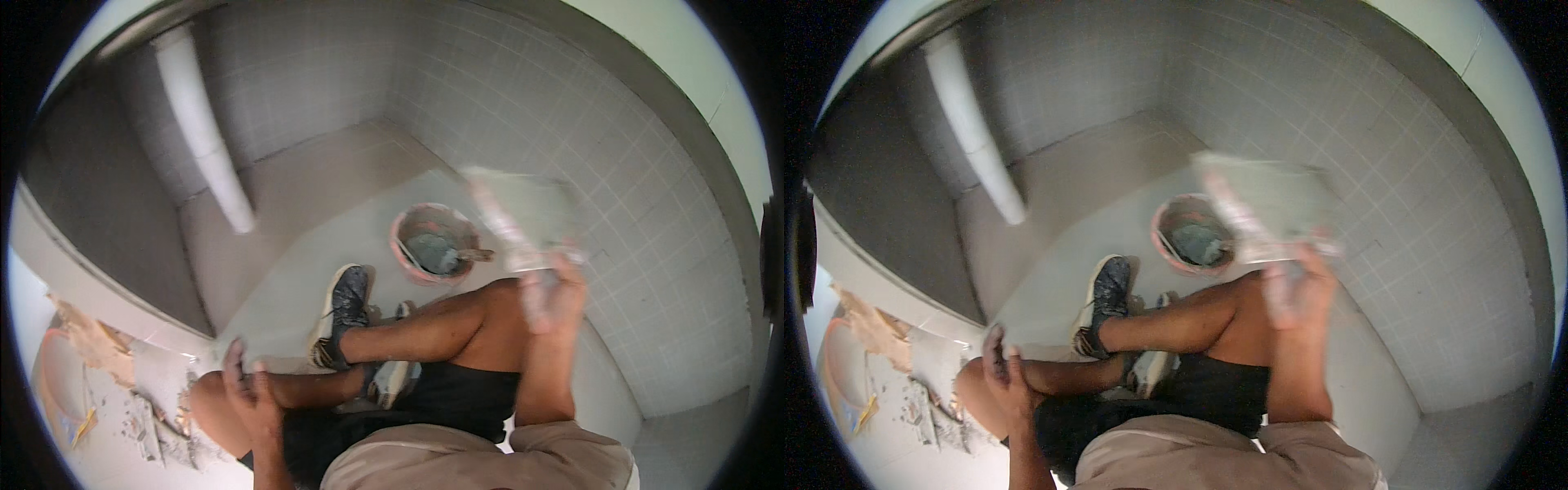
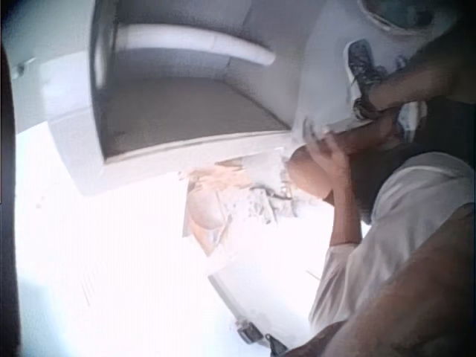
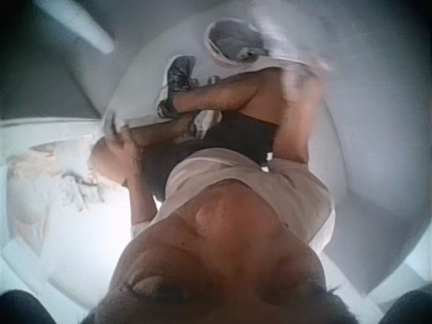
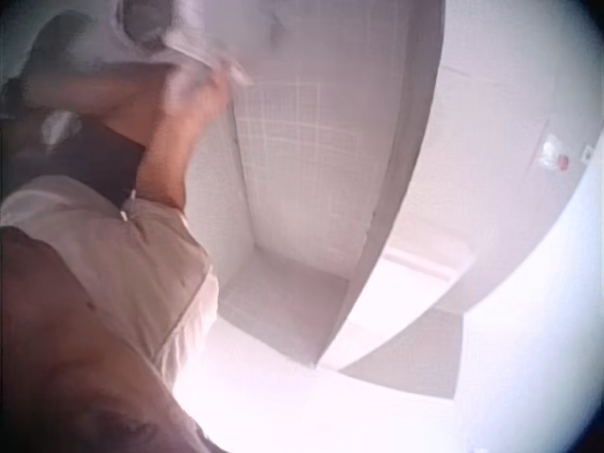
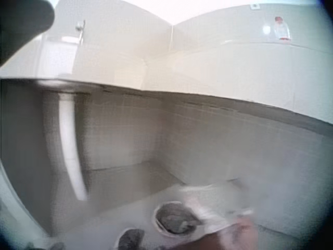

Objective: The person applies plaster to the underside of a tiled counter using a putty knife, scooping fresh plaster from a bucket and spreading it over the surface.

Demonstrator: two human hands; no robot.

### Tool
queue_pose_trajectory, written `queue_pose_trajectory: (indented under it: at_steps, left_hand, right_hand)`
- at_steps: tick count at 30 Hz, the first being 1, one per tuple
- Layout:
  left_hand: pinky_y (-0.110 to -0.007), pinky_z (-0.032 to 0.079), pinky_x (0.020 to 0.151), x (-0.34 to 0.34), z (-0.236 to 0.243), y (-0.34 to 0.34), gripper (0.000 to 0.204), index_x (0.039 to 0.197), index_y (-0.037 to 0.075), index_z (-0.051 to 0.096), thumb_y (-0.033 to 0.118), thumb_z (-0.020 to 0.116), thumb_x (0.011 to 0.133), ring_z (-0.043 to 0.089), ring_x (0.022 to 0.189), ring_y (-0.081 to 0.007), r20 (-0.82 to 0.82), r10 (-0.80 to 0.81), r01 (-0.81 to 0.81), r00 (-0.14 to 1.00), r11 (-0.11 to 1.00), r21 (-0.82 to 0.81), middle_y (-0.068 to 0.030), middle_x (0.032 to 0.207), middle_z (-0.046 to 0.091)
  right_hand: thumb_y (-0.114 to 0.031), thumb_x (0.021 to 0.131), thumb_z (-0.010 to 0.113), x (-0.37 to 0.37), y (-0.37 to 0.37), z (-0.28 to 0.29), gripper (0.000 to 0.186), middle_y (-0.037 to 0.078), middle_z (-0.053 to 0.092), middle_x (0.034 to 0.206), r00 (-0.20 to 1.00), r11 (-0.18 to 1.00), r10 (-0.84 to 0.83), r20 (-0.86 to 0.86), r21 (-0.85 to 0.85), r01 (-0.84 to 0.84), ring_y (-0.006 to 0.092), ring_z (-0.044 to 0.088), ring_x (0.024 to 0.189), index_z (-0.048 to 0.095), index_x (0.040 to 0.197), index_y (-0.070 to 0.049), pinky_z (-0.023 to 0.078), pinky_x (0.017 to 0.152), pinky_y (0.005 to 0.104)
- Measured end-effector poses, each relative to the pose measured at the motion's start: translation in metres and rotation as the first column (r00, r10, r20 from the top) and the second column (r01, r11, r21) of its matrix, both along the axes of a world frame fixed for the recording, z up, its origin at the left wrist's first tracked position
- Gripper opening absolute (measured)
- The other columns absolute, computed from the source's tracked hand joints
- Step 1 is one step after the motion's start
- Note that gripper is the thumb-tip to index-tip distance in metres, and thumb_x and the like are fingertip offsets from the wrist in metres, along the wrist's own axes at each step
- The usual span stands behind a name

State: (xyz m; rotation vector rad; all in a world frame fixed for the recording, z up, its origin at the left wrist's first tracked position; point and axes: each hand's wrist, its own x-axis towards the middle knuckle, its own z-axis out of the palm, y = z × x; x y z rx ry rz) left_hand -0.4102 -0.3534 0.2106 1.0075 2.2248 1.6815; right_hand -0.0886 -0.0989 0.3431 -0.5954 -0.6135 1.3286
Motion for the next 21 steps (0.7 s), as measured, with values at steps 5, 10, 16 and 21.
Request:
queue_pose_trajectory:
  at_steps: [5, 10, 16, 21]
  left_hand:
    - [-0.041, 0.032, 0.117, 0.088, 0.019, 0.104, 0.062, 0.148, -0.003, 0.040, 0.017, 0.066, 0.096, 0.044, 0.138, -0.0311, 0.358, -0.698, 0.512, 0.621, 0.706, 0.489, -0.0205, 0.145, 0.050]
    - [-0.040, 0.035, 0.113, 0.099, 0.002, 0.171, 0.059, 0.147, -0.002, 0.042, 0.028, 0.062, 0.101, 0.047, 0.134, -0.0270, 0.530, -0.675, 0.339, 0.513, 0.726, 0.598, -0.0175, 0.142, 0.052]
    - [-0.044, 0.046, 0.105, 0.054, -0.046, 0.216, 0.047, 0.139, 0.001, 0.047, 0.030, 0.057, 0.103, 0.056, 0.123, -0.0282, 0.836, -0.509, 0.029, 0.205, 0.857, 0.515, -0.0150, 0.133, 0.056]
    - [-0.050, 0.048, 0.104, -0.020, -0.085, 0.231, 0.045, 0.134, 0.000, 0.048, 0.027, 0.059, 0.101, 0.057, 0.121, -0.0276, 0.831, -0.458, -0.184, 0.314, 0.830, 0.527, -0.0128, 0.131, 0.056]
  right_hand:
    - [0.005, 0.086, 0.064, -0.095, -0.004, -0.072, 0.052, 0.013, 0.058, 0.128, 0.900, 0.889, 0.430, -0.067, -0.144, -0.435, 0.0306, 0.061, 0.114, 0.048, 0.133, -0.009, 0.052, 0.102, 0.0474]
    - [0.005, 0.090, 0.062, -0.144, -0.006, -0.093, 0.044, 0.013, 0.061, 0.126, 0.850, 0.825, 0.524, -0.050, -0.219, -0.521, 0.0283, 0.063, 0.112, 0.051, 0.132, -0.005, 0.054, 0.097, 0.0454]
    - [0.001, 0.091, 0.063, -0.139, 0.031, -0.136, 0.036, 0.014, 0.067, 0.113, 0.571, 0.637, 0.766, 0.295, -0.226, -0.737, 0.0232, 0.067, 0.102, 0.056, 0.126, 0.000, 0.057, 0.085, 0.0382]
    - [-0.011, 0.092, 0.065, -0.077, 0.087, -0.118, 0.052, 0.024, 0.062, 0.120, -0.245, 0.763, -0.003, 0.970, -0.156, -0.627, 0.0364, 0.063, 0.106, 0.048, 0.139, 0.005, 0.053, 0.093, 0.0457]
